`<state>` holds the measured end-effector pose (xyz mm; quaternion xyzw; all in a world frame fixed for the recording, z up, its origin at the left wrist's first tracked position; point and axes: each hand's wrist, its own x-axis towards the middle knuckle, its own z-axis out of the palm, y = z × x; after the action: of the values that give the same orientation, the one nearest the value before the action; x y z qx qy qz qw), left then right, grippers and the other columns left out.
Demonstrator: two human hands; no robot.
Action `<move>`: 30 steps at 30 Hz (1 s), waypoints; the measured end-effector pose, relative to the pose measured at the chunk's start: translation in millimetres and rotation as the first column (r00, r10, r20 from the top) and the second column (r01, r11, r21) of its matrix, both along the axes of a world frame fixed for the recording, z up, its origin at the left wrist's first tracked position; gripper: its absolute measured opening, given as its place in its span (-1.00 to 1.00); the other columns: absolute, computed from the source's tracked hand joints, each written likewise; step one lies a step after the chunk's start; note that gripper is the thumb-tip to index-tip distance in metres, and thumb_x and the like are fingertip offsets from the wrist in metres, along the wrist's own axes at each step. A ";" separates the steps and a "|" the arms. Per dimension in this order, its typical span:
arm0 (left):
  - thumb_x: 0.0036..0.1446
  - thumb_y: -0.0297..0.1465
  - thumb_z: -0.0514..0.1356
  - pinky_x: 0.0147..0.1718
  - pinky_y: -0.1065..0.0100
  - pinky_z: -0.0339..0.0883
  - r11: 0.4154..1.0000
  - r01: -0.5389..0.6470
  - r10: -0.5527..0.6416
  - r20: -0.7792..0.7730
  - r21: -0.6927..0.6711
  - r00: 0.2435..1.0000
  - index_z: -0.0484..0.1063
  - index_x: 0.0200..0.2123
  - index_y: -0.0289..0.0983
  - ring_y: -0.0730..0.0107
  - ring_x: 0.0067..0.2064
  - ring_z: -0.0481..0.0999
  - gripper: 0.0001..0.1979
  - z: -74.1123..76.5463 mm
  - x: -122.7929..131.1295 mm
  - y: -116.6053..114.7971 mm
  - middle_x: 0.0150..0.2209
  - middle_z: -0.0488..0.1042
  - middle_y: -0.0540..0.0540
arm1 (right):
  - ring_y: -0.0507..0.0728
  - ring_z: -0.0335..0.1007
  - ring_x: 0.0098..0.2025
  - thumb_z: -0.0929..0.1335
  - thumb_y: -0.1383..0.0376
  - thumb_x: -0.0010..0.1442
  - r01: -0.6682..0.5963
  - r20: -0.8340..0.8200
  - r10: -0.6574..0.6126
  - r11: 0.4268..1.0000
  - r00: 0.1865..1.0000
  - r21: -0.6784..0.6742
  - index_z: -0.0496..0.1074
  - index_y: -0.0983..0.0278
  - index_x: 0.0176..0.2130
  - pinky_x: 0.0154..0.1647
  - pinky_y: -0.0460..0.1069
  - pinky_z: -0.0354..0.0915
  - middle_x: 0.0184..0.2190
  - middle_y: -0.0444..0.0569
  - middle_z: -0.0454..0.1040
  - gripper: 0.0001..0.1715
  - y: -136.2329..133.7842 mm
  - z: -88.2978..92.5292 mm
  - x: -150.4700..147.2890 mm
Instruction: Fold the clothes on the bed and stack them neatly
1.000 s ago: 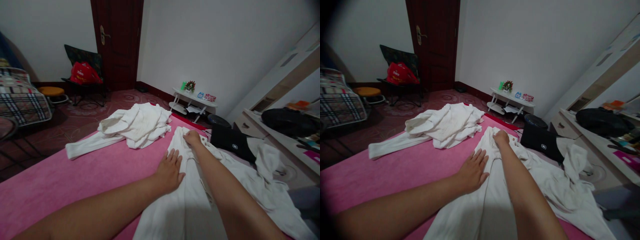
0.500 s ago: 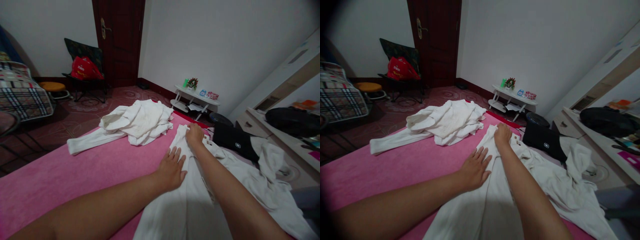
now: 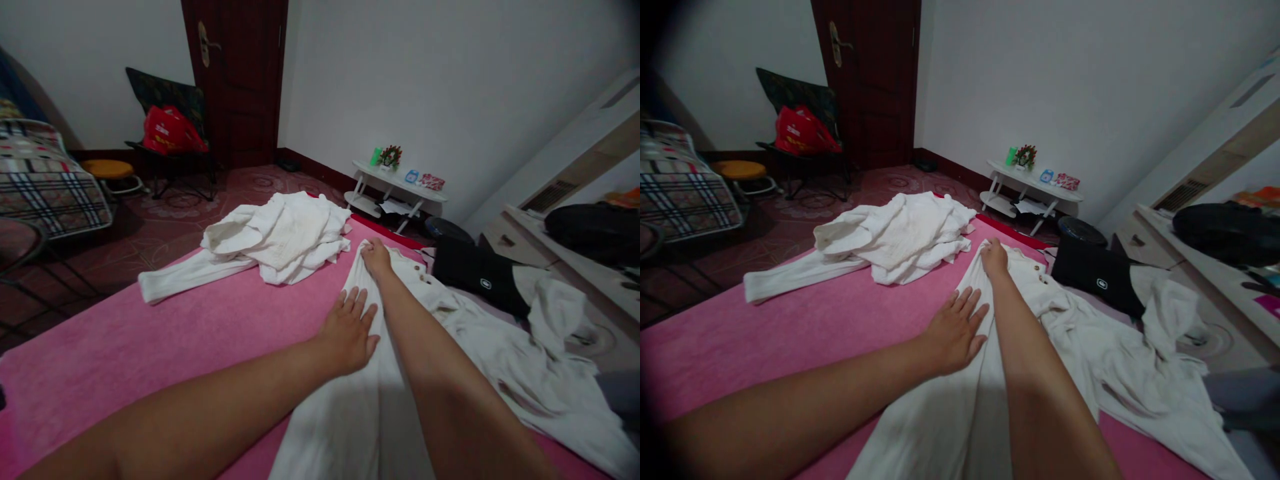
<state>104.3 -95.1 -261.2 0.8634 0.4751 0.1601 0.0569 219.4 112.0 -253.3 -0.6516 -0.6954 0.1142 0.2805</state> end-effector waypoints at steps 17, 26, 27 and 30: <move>0.29 -0.16 -0.06 0.26 -0.02 -0.18 0.998 0.027 -0.024 -0.058 0.057 0.998 0.10 0.27 -0.40 -0.09 0.34 -0.08 -0.40 -10.4 -1.4 -0.3 0.33 -0.02 -0.38 | 0.10 0.38 -0.24 0.34 0.21 0.18 -0.676 -0.151 0.660 0.730 0.736 -0.104 0.45 0.21 -0.25 -0.14 0.01 0.29 -0.30 -0.08 0.46 -0.86 -331.0 62.6 -4.3; 0.31 -0.17 -0.09 0.27 0.06 -0.18 0.989 0.146 -0.146 -0.042 -0.007 0.988 0.03 0.29 -0.39 0.05 0.36 -0.11 -0.41 -2.6 -22.8 -34.9 0.35 -0.07 -0.31 | 0.23 0.27 -0.07 0.48 0.25 -0.01 -0.578 0.138 0.645 0.745 0.752 -0.332 0.35 0.22 -0.02 -0.04 0.13 0.22 -0.09 0.02 0.39 -0.46 -399.0 42.7 -17.8; 0.31 -0.17 -0.09 0.28 0.07 -0.19 0.984 0.178 -0.179 -0.031 -0.020 0.983 0.01 0.30 -0.40 0.07 0.37 -0.14 -0.40 -2.2 -30.5 -45.2 0.36 -0.10 -0.31 | 0.22 0.27 -0.09 0.46 0.29 0.01 -0.582 0.126 0.644 0.746 0.755 -0.324 0.36 0.22 -0.03 -0.06 0.12 0.22 -0.11 0.00 0.39 -0.50 -400.9 41.2 -15.6; 0.32 -0.20 -0.09 0.29 0.08 -0.21 0.960 0.275 -0.274 0.019 -0.061 0.961 -0.04 0.31 -0.42 0.12 0.38 -0.19 -0.39 -0.2 -57.9 -80.4 0.36 -0.13 -0.30 | 0.18 0.28 -0.14 0.38 0.41 0.06 -0.598 0.091 0.634 0.760 0.768 -0.254 0.37 0.24 -0.08 -0.11 0.08 0.21 -0.16 -0.01 0.40 -0.62 -407.2 36.1 -8.7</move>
<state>46.4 -175.5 -261.4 0.9179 0.3552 0.1402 0.1081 210.6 -295.2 -217.2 -0.4189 -0.8766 0.2167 0.0956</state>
